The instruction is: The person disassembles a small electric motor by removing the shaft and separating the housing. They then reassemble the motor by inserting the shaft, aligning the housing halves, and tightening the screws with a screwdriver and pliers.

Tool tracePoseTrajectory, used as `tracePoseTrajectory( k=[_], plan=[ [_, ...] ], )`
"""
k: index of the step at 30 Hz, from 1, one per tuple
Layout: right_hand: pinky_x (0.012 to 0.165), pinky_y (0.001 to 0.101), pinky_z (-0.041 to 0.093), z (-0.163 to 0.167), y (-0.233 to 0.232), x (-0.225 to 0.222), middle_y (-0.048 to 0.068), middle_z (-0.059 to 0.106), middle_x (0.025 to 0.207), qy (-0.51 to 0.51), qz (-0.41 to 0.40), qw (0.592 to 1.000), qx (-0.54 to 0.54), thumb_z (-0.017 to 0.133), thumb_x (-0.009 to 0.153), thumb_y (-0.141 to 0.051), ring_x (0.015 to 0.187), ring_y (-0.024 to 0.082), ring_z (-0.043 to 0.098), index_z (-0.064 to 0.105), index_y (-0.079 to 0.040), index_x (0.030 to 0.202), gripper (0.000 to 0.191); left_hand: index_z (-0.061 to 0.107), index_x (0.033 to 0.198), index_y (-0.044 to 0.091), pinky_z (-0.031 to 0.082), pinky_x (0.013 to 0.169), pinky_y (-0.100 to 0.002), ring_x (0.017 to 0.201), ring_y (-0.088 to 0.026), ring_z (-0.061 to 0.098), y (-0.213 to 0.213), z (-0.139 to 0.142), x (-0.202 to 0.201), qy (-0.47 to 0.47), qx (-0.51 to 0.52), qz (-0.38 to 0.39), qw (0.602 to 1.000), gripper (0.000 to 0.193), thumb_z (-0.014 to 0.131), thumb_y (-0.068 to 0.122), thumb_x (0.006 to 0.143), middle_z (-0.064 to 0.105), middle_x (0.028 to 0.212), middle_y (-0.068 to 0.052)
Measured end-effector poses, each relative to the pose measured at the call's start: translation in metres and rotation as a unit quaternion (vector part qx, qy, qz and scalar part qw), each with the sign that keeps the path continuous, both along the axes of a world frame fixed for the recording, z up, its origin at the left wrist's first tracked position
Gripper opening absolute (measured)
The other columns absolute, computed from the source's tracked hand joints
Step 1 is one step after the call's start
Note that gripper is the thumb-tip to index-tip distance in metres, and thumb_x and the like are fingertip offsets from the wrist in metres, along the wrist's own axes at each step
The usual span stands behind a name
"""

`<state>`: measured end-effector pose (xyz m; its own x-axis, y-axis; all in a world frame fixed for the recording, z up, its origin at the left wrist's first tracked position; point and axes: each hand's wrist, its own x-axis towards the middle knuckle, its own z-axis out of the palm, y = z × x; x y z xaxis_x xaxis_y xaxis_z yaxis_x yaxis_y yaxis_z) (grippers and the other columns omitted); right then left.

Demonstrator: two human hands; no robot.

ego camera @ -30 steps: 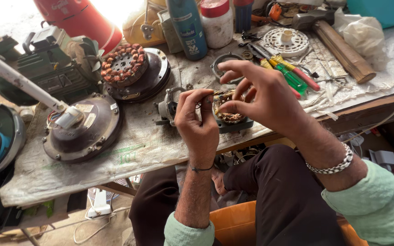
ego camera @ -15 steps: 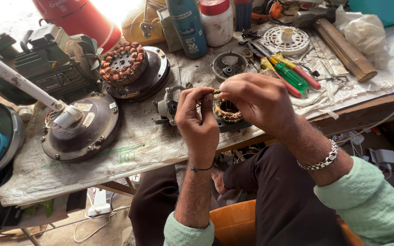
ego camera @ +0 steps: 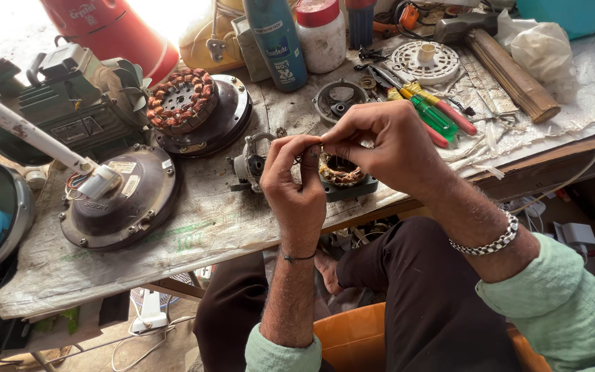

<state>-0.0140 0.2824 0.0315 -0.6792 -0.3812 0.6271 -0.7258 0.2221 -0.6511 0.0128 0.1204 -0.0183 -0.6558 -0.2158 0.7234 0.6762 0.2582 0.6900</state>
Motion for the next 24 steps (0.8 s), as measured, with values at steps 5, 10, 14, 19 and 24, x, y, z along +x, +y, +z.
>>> tracePoseTrajectory(
  k=[5,10,14,19,24],
  plan=[
    [0.086,0.0277,0.069,-0.001,0.008,-0.010,0.014,0.081,0.101,-0.101,0.033,0.994,-0.007,0.080,0.091,-0.002,0.094,0.016,0.080,0.078,0.001,0.110,0.019,0.073,0.109,0.004,0.060,0.086,-0.028,0.102,-0.016,0.070,0.000,0.002,0.001,0.003,-0.008,0.006,1.000,0.013,0.067,-0.003,0.100,0.069,0.107,-0.006],
    [0.096,0.0338,0.060,0.000,0.024,-0.015,0.017,0.070,0.133,-0.068,0.059,0.996,-0.001,0.084,0.082,-0.017,0.115,0.021,0.073,0.059,0.000,0.142,0.067,0.073,0.113,0.004,0.059,0.088,-0.028,0.103,-0.016,0.069,-0.003,0.001,-0.002,0.000,0.017,0.005,1.000,0.013,0.067,-0.001,0.102,0.070,0.109,-0.006],
    [0.102,0.0390,0.057,-0.002,0.034,-0.009,0.017,0.066,0.142,-0.065,0.010,0.997,0.030,0.086,0.079,-0.032,0.127,0.024,0.068,0.055,0.000,0.147,0.081,0.072,0.117,0.004,0.057,0.090,-0.029,0.104,-0.016,0.069,-0.004,0.001,-0.003,-0.007,0.024,0.000,1.000,0.016,0.065,0.000,0.103,0.070,0.111,-0.006],
    [0.106,0.0432,0.052,-0.008,0.036,0.000,0.021,0.058,0.146,-0.015,-0.016,0.980,0.200,0.092,0.062,-0.041,0.131,0.030,0.059,0.043,-0.001,0.153,0.111,0.064,0.135,0.002,0.056,0.108,-0.037,0.126,-0.023,0.066,-0.005,0.001,-0.001,0.012,-0.005,0.008,1.000,0.032,0.059,-0.001,0.104,0.068,0.131,-0.014],
    [0.113,0.0448,0.042,-0.017,0.029,0.000,0.026,0.051,0.148,-0.034,-0.061,0.964,0.255,0.099,0.057,-0.041,0.137,0.035,0.050,0.033,0.003,0.154,0.125,0.048,0.155,0.000,0.044,0.131,-0.040,0.149,-0.027,0.051,-0.027,0.006,-0.006,0.096,-0.050,0.047,0.993,0.060,0.047,-0.002,0.096,0.055,0.154,-0.020]
  ],
)
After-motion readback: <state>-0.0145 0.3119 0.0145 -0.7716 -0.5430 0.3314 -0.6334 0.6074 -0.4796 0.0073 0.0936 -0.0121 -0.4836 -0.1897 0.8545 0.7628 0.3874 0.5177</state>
